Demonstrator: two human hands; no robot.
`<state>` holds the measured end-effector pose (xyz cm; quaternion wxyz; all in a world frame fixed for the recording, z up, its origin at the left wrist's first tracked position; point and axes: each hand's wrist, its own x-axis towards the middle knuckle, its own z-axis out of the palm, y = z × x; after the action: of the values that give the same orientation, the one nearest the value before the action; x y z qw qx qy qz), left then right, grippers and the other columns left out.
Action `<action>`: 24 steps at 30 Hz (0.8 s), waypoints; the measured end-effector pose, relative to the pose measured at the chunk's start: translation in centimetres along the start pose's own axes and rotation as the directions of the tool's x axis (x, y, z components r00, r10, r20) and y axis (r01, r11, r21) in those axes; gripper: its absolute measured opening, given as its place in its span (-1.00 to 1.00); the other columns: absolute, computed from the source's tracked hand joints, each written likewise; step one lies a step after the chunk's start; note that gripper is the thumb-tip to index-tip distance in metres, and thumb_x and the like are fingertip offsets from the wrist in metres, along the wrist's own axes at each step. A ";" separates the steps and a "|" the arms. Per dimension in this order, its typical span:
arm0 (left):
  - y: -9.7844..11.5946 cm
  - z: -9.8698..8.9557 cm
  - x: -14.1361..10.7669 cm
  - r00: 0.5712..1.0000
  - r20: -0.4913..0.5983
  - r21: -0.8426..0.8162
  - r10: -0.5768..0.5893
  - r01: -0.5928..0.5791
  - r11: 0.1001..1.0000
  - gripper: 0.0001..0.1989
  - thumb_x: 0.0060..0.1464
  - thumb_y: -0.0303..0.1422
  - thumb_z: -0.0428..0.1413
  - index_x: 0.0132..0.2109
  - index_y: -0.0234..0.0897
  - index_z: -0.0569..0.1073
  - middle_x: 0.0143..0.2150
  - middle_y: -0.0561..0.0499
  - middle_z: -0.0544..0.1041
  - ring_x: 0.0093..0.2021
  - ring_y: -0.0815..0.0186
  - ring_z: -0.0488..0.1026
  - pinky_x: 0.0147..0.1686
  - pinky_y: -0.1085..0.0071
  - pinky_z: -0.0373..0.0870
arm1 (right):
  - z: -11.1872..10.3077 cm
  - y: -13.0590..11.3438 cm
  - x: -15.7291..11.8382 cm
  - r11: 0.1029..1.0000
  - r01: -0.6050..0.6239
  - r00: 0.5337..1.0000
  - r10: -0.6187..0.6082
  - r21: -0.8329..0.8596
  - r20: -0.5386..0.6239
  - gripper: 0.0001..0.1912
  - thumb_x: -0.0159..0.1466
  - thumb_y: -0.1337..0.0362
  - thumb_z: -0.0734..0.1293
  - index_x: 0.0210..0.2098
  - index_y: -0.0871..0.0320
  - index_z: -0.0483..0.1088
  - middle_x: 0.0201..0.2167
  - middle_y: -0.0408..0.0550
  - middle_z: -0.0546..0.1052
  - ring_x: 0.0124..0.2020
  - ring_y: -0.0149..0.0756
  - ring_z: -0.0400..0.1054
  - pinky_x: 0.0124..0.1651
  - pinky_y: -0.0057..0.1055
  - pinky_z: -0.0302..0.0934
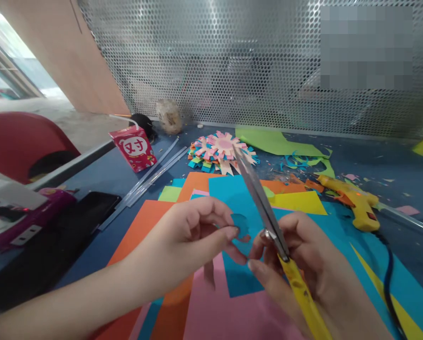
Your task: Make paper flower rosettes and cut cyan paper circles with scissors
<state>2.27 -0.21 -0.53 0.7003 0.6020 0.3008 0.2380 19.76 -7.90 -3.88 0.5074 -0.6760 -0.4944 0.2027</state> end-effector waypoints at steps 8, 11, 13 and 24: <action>1.3 -0.6 0.1 0.999 -0.035 -0.209 0.026 -0.033 0.977 -0.92 0.03 -0.49 0.13 -0.34 -0.28 0.36 -0.41 0.08 0.52 -0.55 0.47 0.45 -0.78 0.70 0.23 | 0.8 0.3 -0.5 0.997 0.061 0.997 -0.064 0.054 0.050 -0.70 0.02 0.04 0.45 -0.35 -0.01 0.33 -0.52 -0.11 0.47 -0.53 -0.18 0.41 -0.59 -0.40 0.35; 1.7 -1.1 0.0 0.996 -0.066 -0.213 0.055 -0.068 0.975 -0.95 0.04 -0.46 0.14 -0.37 -0.29 0.40 -0.49 0.11 0.48 -0.61 0.52 0.37 -0.80 0.71 0.21 | -0.4 1.8 0.4 0.984 0.135 0.967 -0.156 0.114 0.203 -0.78 0.14 0.12 0.42 -0.26 -0.07 0.34 -0.40 -0.13 0.50 -0.43 -0.22 0.46 -0.53 -0.43 0.39; 2.0 -1.3 0.0 0.996 -0.072 -0.202 0.058 -0.072 0.977 -0.90 0.05 -0.41 0.15 -0.40 -0.29 0.41 -0.56 0.13 0.43 -0.67 0.55 0.28 -0.80 0.72 0.18 | -1.3 2.8 1.1 0.985 0.132 0.941 -0.159 0.112 0.297 -0.78 0.11 0.16 0.45 -0.27 -0.04 0.37 -0.35 -0.09 0.51 -0.40 -0.19 0.47 -0.51 -0.40 0.42; 3.0 -1.0 -0.4 0.993 -0.096 -0.144 0.067 -0.080 0.986 -0.79 0.11 -0.39 0.10 -0.46 -0.29 0.31 -0.67 0.22 0.24 -0.71 0.63 0.14 -0.77 0.76 0.07 | -0.6 1.6 0.2 0.896 0.421 0.852 -0.337 -0.141 0.400 -0.79 0.21 0.09 0.33 -0.22 -0.13 0.21 -0.42 -0.26 0.42 -0.48 -0.36 0.43 -0.49 -0.58 0.37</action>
<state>1.37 0.65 2.37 0.7194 0.5476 0.2913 0.3125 21.06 -8.06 -4.97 0.3572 -0.5673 -0.7238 0.1635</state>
